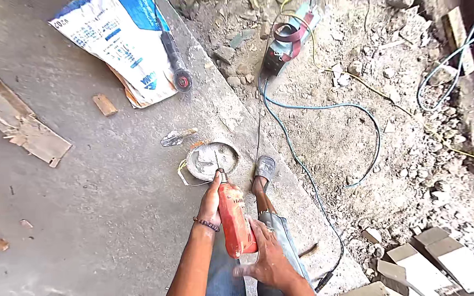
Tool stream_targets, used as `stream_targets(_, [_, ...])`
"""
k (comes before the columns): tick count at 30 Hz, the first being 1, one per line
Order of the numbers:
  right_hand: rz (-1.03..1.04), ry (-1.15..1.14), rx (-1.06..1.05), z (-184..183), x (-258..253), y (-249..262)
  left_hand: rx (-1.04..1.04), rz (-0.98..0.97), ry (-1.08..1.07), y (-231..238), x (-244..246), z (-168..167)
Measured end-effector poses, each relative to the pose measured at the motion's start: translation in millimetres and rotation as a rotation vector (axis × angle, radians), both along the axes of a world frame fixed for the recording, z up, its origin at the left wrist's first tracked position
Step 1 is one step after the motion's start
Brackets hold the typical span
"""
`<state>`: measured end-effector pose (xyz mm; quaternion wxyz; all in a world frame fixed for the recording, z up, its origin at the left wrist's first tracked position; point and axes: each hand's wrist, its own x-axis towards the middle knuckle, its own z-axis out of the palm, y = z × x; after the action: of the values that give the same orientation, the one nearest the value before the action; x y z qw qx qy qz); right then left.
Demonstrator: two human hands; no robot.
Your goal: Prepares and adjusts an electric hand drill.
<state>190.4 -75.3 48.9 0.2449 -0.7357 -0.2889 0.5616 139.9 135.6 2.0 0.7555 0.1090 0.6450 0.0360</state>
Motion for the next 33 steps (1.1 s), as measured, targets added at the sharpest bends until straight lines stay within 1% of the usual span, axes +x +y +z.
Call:
stream_targets(2, [0.054,-0.267,0.040,-3.4,-7.2,9.7,-0.066,0.119,-0.158,4.5,-9.0,3.1])
stream_targets(3, [0.073,-0.363,0.066,-4.1,-9.3,14.0,-0.072,0.151,-0.208,6.7,-11.8,5.2])
stream_targets(6, [0.124,-0.508,0.152,-4.0,-14.6,19.3,-0.072,0.187,-0.306,12.9,-17.1,11.7])
stream_targets(9, [0.151,-0.592,0.175,-5.2,-24.0,17.8,-0.073,0.147,-0.448,14.5,-30.4,6.1])
stream_targets(10, [0.133,-0.582,0.172,-4.4,-29.1,16.3,-0.056,0.124,-0.463,13.2,-35.2,5.0])
stream_targets(14, [0.029,-0.484,0.152,0.1,-47.6,14.0,0.061,0.025,-0.390,9.6,-48.0,11.5])
stream_targets(17, [0.006,-0.437,0.124,2.6,-64.4,12.0,0.124,-0.017,-0.439,4.4,-59.6,20.6])
stream_targets(20, [-0.014,-0.319,0.098,3.3,-81.8,9.0,0.181,-0.147,-0.418,-1.4,-63.7,29.2])
stream_targets(23, [-0.058,-0.193,0.113,-1.8,-98.0,0.4,0.214,-0.302,-0.362,-9.0,-71.9,25.3])
stream_targets(25, [-0.048,-0.104,0.097,-1.7,-102.1,-4.9,0.189,-0.348,-0.381,-12.0,-79.8,17.4])
stream_targets(27, [0.042,-0.015,0.032,3.8,-94.4,-6.2,0.133,-0.372,-0.425,-13.1,-85.2,11.8])
stream_targets(29, [0.138,0.093,-0.073,7.8,-74.4,-4.1,0.083,-0.397,-0.433,-16.2,-89.7,6.5])
stream_targets(31, [0.129,0.141,-0.162,4.8,-51.4,-1.8,0.039,-0.417,-0.405,-22.3,-93.6,0.8])
stream_targets(33, [0.048,0.125,-0.218,-2.2,-31.6,-1.7,0.031,-0.437,-0.369,-33.1,-95.3,-5.3])
